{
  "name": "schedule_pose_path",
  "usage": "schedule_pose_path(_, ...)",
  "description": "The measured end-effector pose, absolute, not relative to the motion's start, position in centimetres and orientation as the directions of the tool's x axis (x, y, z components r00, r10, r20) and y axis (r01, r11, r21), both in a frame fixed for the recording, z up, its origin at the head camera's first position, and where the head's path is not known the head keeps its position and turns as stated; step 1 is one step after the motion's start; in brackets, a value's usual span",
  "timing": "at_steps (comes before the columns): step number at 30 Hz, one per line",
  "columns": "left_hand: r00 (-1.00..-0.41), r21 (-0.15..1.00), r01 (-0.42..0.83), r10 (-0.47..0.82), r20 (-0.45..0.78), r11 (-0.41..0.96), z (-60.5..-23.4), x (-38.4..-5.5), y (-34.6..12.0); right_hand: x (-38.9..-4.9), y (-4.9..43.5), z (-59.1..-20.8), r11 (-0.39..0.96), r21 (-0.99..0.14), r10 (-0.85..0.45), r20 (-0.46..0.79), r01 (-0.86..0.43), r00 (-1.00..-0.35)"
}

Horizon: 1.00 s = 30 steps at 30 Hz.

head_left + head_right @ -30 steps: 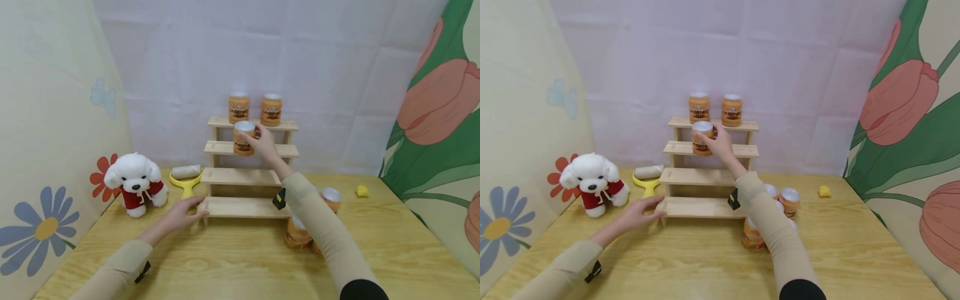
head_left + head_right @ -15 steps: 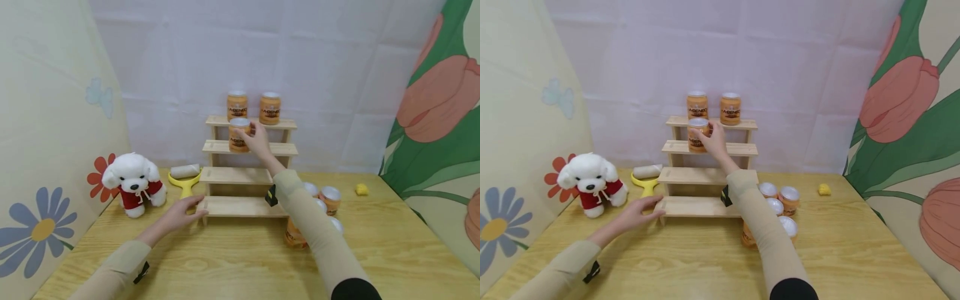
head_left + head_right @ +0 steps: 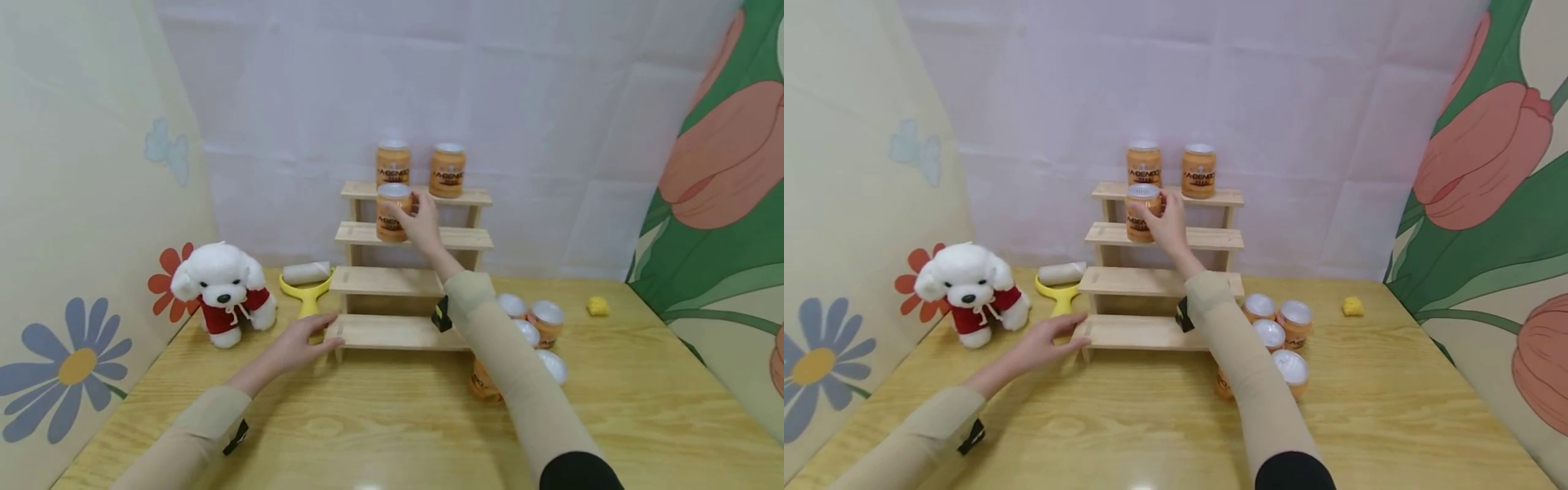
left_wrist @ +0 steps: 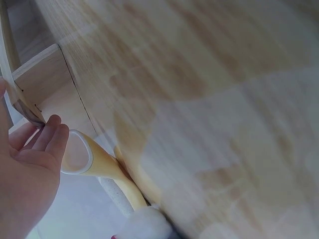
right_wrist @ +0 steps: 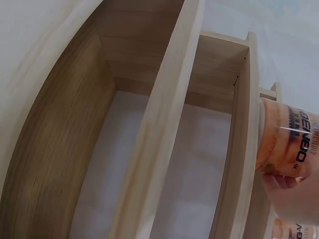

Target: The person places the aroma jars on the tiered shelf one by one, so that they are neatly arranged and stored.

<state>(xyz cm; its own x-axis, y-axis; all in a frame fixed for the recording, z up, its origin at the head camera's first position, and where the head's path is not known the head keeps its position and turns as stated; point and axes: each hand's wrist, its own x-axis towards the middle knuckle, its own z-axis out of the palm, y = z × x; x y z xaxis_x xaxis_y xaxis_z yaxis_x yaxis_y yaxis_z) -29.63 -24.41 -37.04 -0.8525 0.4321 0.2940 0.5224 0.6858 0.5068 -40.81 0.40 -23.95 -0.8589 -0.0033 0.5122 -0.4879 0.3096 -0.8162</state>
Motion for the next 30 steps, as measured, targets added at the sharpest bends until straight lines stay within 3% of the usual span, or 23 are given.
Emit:
schedule_pose_path(13, -0.864, 0.52, 0.503, 0.427, 0.268, 0.691, -37.1, -29.4, -24.6, -39.3, 1.7, -25.8, 0.276, -0.891, -0.102, 0.345, -0.36, -0.933)
schedule_pose_path(30, -0.868, 0.521, 0.494, 0.429, 0.251, 0.696, -36.5, -29.1, -25.2, -39.8, 1.2, -26.0, 0.326, -0.862, -0.123, 0.368, -0.388, -0.922)
